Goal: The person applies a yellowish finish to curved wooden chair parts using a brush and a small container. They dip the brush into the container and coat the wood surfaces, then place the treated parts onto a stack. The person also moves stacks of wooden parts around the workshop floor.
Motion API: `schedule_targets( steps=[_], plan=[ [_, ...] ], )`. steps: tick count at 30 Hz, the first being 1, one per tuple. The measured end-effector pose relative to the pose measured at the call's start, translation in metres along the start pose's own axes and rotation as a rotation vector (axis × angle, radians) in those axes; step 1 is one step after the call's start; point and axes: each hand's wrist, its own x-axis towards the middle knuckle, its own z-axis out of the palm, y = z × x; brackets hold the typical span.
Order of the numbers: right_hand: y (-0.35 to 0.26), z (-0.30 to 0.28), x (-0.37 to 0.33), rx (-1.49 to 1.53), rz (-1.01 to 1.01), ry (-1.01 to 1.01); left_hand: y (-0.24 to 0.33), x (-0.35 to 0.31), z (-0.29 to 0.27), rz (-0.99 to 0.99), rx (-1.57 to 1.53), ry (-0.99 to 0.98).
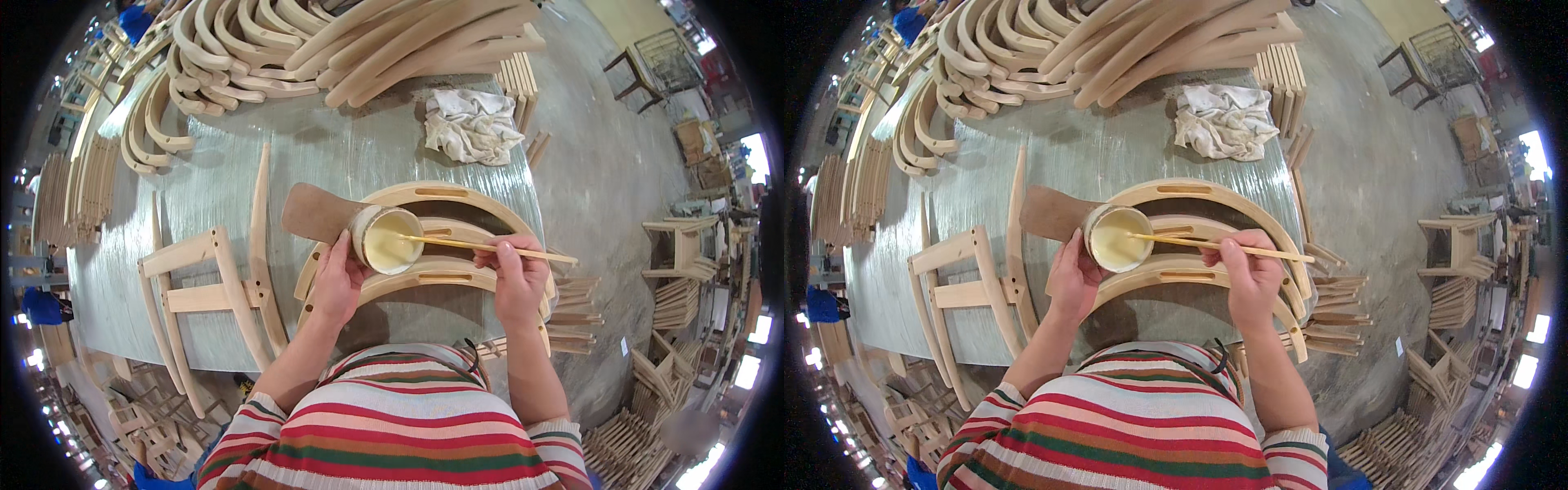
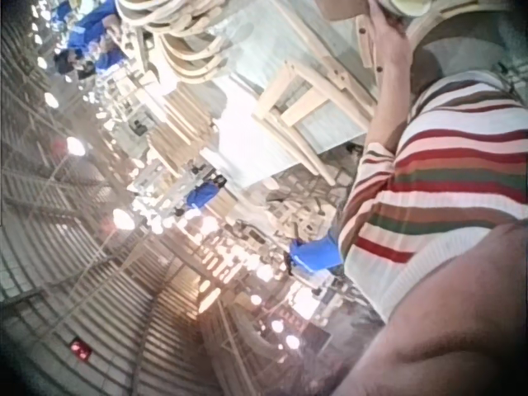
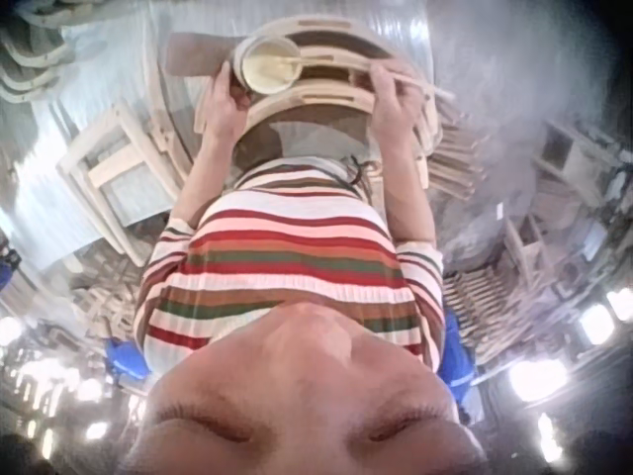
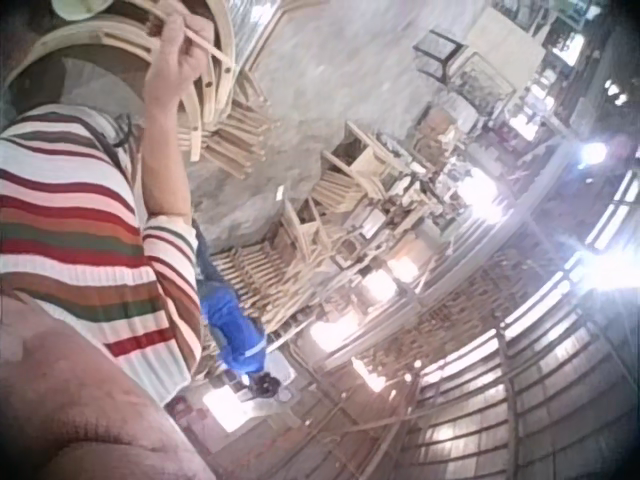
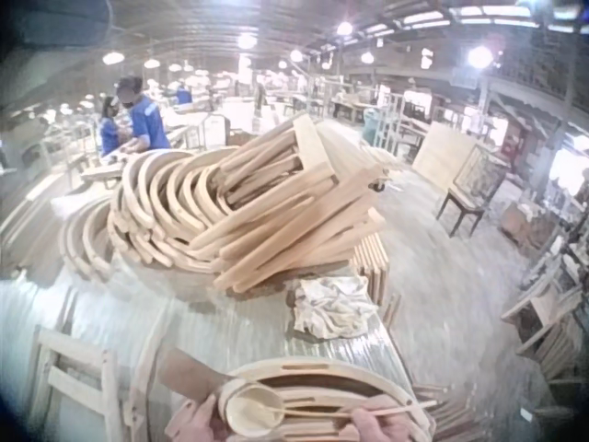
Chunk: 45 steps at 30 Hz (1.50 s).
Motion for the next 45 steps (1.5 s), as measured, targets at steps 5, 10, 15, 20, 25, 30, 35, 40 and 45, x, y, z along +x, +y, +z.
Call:
schedule_targets(
  steps=[5, 10, 15, 20, 25, 30, 35, 40, 45],
  plan=[
    [0.005, -0.009, -0.001, 0.317, 0.18, -0.024, -0.002, 0.008, -0.006, 0.007, -0.059, 0.002],
    [0.033, -0.008, -0.003, 0.454, 0.365, 0.141, -0.008, 0.015, 0.003, -0.012, -0.028, -0.062],
    [0.043, -0.003, -0.002, 0.425, 0.468, 0.208, -0.017, 0.022, 0.003, -0.014, -0.025, -0.038],
    [0.037, -0.013, 0.003, 0.372, 0.356, 0.133, -0.011, 0.025, -0.004, -0.004, -0.048, -0.001],
    [0.029, -0.025, 0.009, 0.238, 0.282, 0.12, 0.004, 0.03, -0.033, 0.068, -0.06, 0.11],
    [0.034, -0.025, 0.011, 0.023, 0.289, 0.116, 0.022, 0.032, -0.05, 0.144, -0.156, 0.184],
    [0.046, -0.016, 0.01, -0.243, 0.199, 0.021, 0.028, 0.033, -0.058, 0.174, -0.15, 0.205],
    [0.02, -0.016, 0.01, -0.677, -0.045, -0.168, 0.028, 0.032, -0.059, 0.169, -0.145, 0.226],
    [0.003, 0.012, 0.012, -0.908, -0.208, -0.301, 0.024, 0.033, -0.055, 0.161, -0.137, 0.174]
  ],
)
